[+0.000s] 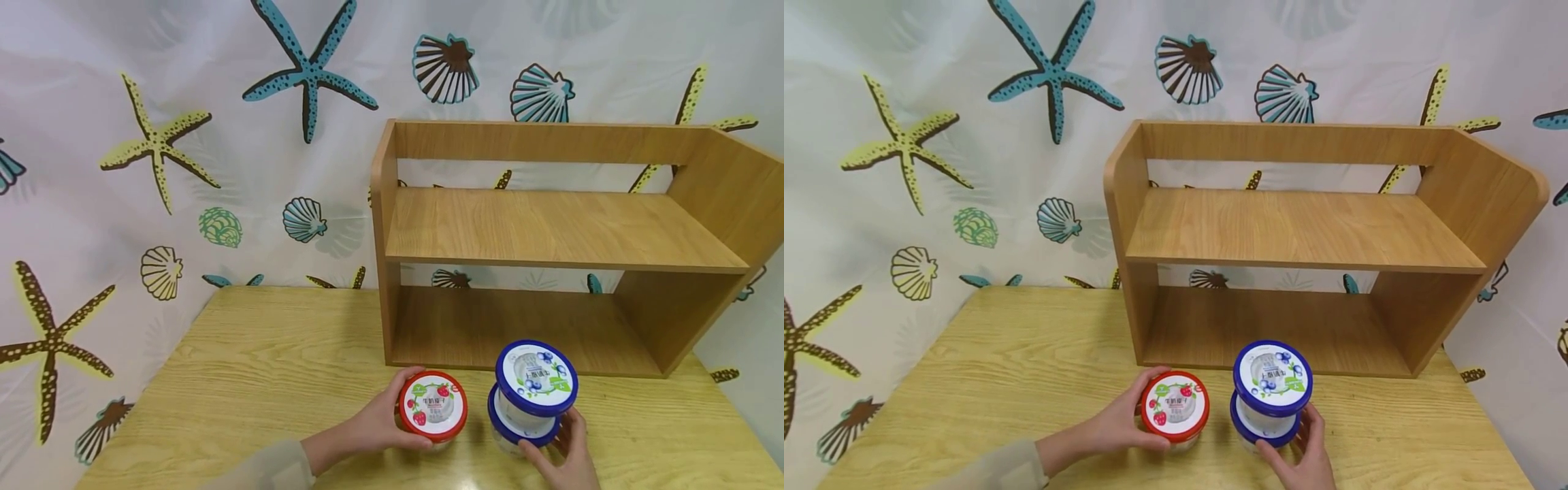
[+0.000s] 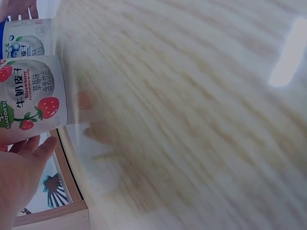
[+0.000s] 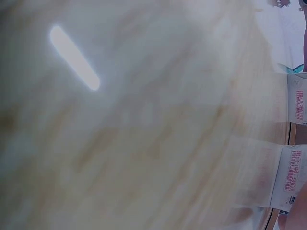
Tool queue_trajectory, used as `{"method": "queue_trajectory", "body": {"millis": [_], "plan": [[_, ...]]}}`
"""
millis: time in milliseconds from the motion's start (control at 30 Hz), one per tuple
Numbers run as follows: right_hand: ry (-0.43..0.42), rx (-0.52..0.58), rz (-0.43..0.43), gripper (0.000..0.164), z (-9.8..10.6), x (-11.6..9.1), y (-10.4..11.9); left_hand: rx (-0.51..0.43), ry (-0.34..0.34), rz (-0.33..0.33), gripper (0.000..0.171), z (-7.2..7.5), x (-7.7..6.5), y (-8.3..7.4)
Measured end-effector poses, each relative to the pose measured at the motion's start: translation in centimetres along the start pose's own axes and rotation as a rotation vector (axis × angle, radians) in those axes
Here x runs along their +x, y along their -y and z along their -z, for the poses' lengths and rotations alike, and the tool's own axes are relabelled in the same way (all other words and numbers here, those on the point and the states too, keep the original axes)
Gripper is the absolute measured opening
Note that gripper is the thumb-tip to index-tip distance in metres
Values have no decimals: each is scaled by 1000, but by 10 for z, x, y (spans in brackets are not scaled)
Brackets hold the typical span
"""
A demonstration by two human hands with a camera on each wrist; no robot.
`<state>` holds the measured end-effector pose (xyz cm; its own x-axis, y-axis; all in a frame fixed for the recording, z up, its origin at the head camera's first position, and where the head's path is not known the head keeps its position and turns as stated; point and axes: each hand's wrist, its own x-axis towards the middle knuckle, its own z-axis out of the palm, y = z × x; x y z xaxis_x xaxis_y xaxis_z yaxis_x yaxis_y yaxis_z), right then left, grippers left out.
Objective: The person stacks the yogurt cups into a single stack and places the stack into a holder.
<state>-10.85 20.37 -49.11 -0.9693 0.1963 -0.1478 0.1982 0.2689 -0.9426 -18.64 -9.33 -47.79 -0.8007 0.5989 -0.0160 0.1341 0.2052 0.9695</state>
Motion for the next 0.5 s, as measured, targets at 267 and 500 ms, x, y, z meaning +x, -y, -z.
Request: {"method": "queue_trajectory", "body": {"millis": [267,500], "plan": [[-4,12,-4,100,-1,-1,2,51,-11,11,100,-1,1,-1],[-8,11,-1,100,-1,-2,3,28,-26,-10,98,0,-5,-7]]}}
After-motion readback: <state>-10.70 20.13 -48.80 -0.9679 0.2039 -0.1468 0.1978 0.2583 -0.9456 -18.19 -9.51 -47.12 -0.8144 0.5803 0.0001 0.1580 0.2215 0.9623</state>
